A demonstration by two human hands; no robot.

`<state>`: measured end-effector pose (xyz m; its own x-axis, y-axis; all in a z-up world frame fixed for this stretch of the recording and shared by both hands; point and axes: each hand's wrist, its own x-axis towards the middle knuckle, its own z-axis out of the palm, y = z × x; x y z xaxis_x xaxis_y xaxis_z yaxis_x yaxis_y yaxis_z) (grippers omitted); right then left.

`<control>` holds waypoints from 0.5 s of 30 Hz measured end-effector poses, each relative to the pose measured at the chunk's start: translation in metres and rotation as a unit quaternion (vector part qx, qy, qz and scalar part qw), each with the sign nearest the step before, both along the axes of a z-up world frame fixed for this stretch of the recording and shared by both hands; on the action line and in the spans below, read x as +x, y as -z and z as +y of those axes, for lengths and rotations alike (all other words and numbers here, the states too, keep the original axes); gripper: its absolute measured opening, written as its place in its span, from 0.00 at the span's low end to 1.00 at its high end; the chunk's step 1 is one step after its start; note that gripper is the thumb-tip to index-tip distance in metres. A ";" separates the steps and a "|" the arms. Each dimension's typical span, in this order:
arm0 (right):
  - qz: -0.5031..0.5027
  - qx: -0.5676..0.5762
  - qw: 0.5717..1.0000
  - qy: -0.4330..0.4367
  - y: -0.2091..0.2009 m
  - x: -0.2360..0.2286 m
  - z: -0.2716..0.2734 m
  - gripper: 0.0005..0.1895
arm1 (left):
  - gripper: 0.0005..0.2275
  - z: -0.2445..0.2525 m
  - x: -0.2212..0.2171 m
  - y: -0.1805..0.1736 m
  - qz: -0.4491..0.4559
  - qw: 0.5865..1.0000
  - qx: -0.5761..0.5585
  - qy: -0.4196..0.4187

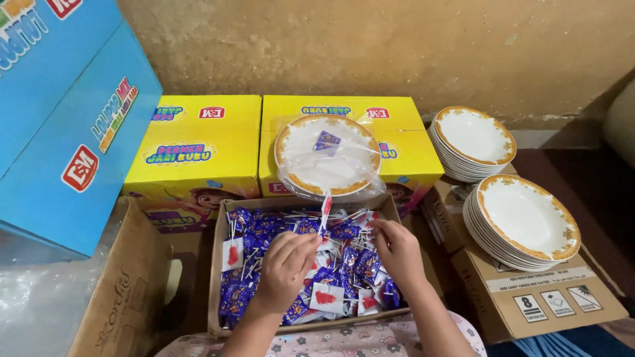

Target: A person is seen picking up small blue and white packets from a cardboard box and arranging them onto a plate that is inside a plastic bag.

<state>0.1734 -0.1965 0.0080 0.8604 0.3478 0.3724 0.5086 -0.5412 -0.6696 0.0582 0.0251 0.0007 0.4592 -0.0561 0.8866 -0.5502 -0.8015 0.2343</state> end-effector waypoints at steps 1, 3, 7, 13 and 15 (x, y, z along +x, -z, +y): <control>0.000 0.000 1.000 -0.001 0.004 0.002 -0.001 0.12 | 0.14 0.002 0.004 -0.010 0.000 1.000 0.000 -0.001; 0.022 -0.020 1.000 -0.004 0.012 0.004 -0.003 0.12 | 0.16 0.006 0.011 -0.028 -0.016 0.997 0.068 -0.024; -0.019 0.009 1.000 0.005 0.018 0.005 -0.002 0.09 | 0.04 0.015 0.029 -0.062 -0.102 0.986 0.125 -0.042; -0.025 0.004 1.000 0.002 0.026 0.010 -0.001 0.09 | 0.04 0.024 0.070 -0.053 -0.046 0.968 0.240 -0.061; -0.012 -0.018 1.000 -0.011 0.031 0.011 0.000 0.10 | 0.01 0.019 0.088 -0.060 -0.052 0.961 0.263 -0.065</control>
<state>0.1843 -0.1970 -0.0227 0.8435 0.3806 0.3790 0.5362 -0.5538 -0.6371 0.1462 0.0441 0.0610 0.4038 -0.4562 0.7930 -0.4353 -0.8582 -0.2720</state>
